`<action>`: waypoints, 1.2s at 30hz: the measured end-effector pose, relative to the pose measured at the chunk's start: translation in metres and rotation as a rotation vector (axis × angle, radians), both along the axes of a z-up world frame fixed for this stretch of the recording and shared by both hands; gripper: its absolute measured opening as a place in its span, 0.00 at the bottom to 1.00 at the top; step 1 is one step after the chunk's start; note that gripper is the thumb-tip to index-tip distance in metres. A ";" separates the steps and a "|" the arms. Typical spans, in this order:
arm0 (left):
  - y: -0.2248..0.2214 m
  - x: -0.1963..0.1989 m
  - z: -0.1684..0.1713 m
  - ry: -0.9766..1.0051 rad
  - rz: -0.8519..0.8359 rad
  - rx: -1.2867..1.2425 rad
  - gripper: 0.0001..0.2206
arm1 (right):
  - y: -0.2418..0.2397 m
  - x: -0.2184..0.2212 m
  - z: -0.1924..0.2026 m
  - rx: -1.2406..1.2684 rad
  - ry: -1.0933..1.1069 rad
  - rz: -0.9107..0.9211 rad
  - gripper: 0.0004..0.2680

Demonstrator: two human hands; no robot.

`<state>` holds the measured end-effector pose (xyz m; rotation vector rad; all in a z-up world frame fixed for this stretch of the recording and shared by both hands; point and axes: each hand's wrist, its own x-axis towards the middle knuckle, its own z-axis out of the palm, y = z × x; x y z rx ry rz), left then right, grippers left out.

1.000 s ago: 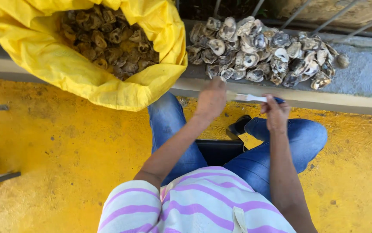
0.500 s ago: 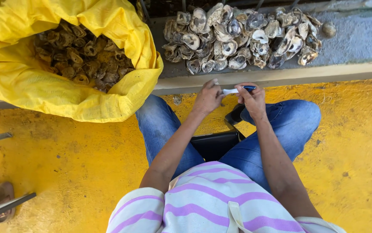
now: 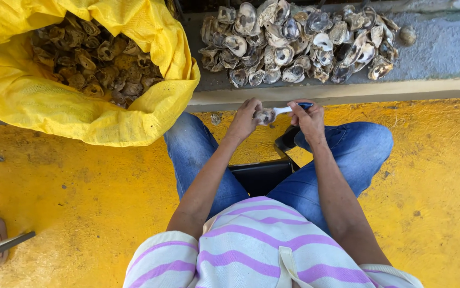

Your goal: Cleaning oyster shells with a brush.

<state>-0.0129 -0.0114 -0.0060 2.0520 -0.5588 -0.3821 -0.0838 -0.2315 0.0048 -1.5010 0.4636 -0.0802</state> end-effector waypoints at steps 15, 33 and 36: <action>0.038 0.007 -0.077 0.155 0.153 -0.171 0.20 | 0.020 -0.013 0.002 -0.056 -0.110 -0.071 0.05; 0.048 0.016 -0.152 0.561 0.029 -0.161 0.10 | 0.025 -0.009 -0.014 -0.169 -0.080 -0.003 0.05; 0.053 0.016 -0.149 0.643 0.052 -0.208 0.11 | 0.028 -0.011 -0.007 -0.147 -0.057 0.015 0.05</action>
